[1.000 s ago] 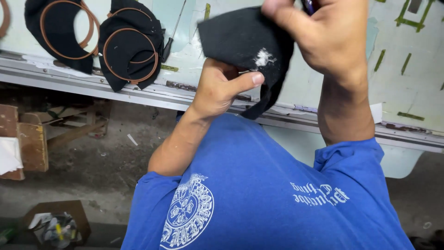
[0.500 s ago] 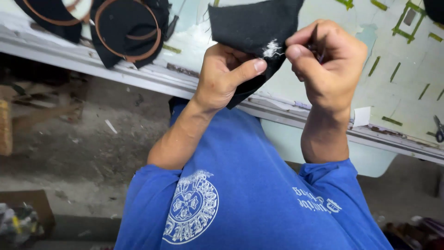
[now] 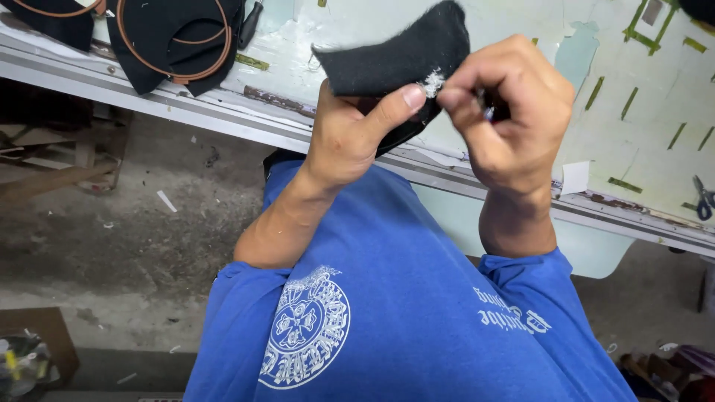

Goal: Trimming excess fabric and threads from a black cap component using hand snips at a workbench in a sewing factory.

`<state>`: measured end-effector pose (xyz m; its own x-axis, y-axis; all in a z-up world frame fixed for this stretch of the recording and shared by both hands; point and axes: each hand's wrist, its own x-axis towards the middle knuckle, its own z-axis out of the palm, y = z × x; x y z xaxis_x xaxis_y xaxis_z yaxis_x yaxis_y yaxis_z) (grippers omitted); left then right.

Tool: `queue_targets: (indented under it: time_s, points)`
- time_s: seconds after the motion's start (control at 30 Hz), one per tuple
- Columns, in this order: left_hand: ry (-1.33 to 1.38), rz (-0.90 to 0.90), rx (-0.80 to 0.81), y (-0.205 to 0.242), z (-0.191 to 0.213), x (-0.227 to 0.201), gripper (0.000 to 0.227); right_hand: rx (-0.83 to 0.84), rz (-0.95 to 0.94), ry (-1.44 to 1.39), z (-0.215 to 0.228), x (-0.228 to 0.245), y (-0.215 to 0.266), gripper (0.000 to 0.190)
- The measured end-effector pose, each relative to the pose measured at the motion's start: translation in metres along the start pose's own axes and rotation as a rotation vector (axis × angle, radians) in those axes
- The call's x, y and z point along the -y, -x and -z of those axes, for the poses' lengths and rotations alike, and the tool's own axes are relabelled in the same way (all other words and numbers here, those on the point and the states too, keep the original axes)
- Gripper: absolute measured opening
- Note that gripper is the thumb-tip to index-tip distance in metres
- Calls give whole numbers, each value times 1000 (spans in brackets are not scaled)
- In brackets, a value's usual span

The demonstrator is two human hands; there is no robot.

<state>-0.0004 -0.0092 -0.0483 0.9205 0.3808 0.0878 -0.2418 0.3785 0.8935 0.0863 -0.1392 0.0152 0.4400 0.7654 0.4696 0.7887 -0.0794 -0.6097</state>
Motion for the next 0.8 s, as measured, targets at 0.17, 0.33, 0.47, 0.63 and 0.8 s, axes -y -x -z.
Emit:
queue_targets:
  time_s: [0.17,0.33,0.47,0.63,0.8]
  points:
    - [68,70,-165,-1,-11,-3,18,-176,-279,-87,0,-9,6,13]
    - [526,35,-236,2,-18,31,10,-172,-410,-162,-2,-8,10,4]
    - [603,15,-214,5,-25,29,15,-172,-402,-266,-4,-12,15,44]
    - [592,61,-130,5,-27,24,14,-211,-440,-245,2,-4,19,32]
    - [547,91,-41,8,-25,20,15,-156,-387,-86,12,5,19,30]
